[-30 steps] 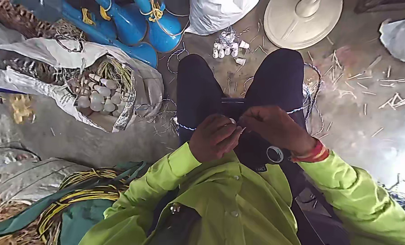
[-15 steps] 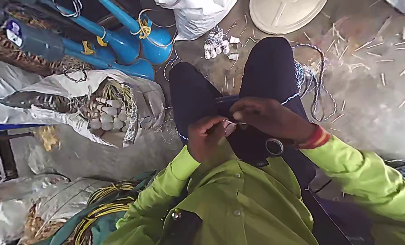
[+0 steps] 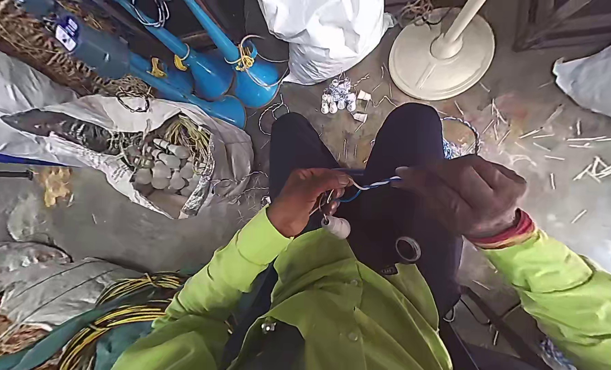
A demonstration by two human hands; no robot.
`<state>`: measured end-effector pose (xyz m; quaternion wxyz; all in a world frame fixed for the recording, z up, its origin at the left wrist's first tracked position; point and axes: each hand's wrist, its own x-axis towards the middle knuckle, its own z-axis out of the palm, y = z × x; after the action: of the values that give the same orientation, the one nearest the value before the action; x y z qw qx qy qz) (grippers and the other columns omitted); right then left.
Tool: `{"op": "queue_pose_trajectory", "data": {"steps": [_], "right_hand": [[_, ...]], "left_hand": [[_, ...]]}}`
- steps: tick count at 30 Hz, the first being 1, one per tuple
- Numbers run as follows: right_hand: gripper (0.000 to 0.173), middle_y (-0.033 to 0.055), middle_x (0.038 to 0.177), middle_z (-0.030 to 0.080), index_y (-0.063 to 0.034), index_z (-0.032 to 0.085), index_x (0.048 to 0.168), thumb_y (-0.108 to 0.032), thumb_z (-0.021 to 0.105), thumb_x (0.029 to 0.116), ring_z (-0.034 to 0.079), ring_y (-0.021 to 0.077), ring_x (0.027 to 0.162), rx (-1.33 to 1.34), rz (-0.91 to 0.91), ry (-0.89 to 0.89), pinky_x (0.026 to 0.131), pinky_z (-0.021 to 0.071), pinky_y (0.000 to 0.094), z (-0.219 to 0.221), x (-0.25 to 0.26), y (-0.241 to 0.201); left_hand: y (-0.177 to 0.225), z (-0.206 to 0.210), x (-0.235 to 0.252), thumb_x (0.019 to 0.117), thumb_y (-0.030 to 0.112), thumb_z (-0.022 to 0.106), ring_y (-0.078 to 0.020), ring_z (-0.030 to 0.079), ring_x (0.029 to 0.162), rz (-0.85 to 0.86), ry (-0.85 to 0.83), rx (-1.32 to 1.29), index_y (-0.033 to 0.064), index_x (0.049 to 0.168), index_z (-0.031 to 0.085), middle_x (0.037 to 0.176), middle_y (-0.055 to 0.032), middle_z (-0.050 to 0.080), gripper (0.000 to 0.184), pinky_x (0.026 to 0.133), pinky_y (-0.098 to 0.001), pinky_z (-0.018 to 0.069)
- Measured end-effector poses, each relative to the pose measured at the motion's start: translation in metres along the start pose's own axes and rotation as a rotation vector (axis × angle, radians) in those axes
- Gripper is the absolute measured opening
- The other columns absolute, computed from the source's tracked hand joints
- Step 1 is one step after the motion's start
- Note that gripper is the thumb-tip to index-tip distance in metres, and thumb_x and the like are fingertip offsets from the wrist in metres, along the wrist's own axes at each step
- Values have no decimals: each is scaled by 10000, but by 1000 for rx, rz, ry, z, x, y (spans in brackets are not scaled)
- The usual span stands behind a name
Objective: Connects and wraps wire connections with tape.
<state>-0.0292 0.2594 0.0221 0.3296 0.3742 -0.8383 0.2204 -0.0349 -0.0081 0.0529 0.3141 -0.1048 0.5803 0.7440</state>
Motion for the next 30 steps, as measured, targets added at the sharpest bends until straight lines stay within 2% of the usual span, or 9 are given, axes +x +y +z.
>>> {"op": "queue_pose_trajectory", "data": {"steps": [2, 4, 7, 10, 13, 16, 19, 23, 30], "right_hand": [[266, 155, 844, 696, -11, 714, 981, -229, 575, 1040, 661, 271, 693, 95, 149, -63, 567, 511, 389, 11, 6, -3], [319, 56, 739, 639, -44, 700, 854, -234, 517, 1034, 603, 136, 642, 400, 443, -162, 541, 479, 291, 15, 8, -15], [401, -101, 529, 427, -183, 528, 633, -161, 435, 1022, 379, -24, 452, 1209, 1156, -177, 437, 316, 136, 15, 15, -38], [396, -112, 548, 435, -204, 573, 655, -260, 424, 1018, 399, -52, 439, 1987, 1618, -181, 412, 332, 102, 7, 13, -41], [315, -101, 615, 495, -164, 652, 749, -263, 521, 1018, 490, -50, 481, 2237, 1596, -411, 435, 421, 93, 6, -5, -35], [394, -95, 595, 539, -196, 640, 747, -382, 501, 1066, 451, -28, 488, 1476, 1267, -458, 451, 369, 139, 4, -7, -36], [436, -43, 978, 699, -109, 648, 1254, -463, 630, 1000, 663, 33, 799, 955, 856, -360, 691, 591, 234, 6, -2, -41], [192, -18, 931, 729, -44, 759, 1031, -212, 735, 943, 663, 7, 763, 748, 788, -194, 665, 583, 187, 17, 14, -51], [342, -51, 694, 627, -134, 710, 813, -219, 480, 1051, 544, 5, 552, 1554, 1457, -27, 525, 488, 165, 27, 17, -58]], "left_hand": [[0, -3, -2, 997, 110, 607, -56, 548, 546, 177, 22, 71, 44, 963, 737, 695, -3, 613, 150, 512, -194, 494], [-4, -8, 0, 984, 48, 611, -44, 584, 579, 454, 44, 230, -3, 1016, 728, 737, -13, 663, 132, 538, -190, 515], [-13, -13, 10, 948, -3, 639, -7, 595, 653, 797, 75, 510, -78, 1016, 719, 821, -47, 701, 129, 593, -170, 523], [-22, -16, 18, 930, 12, 641, -30, 628, 707, 999, 65, 657, -95, 996, 733, 828, -102, 703, 156, 660, -174, 548], [-29, -16, 16, 948, 29, 639, -71, 656, 772, 1046, 30, 719, -80, 1012, 742, 863, -116, 707, 162, 727, -209, 568], [-31, -15, 14, 944, 20, 645, -68, 659, 782, 1018, 26, 750, -71, 1013, 751, 869, -111, 713, 156, 739, -197, 565], [-31, -12, 13, 950, 33, 657, -61, 650, 760, 992, 21, 757, -61, 1017, 753, 862, -101, 709, 151, 722, -194, 564], [-28, -8, 12, 943, 36, 654, -84, 672, 802, 980, -15, 791, -47, 1023, 765, 878, -105, 721, 160, 752, -218, 573], [-30, -6, 11, 918, 76, 660, -103, 677, 840, 847, -9, 865, -17, 1026, 763, 920, -96, 716, 176, 767, -238, 580]]}}
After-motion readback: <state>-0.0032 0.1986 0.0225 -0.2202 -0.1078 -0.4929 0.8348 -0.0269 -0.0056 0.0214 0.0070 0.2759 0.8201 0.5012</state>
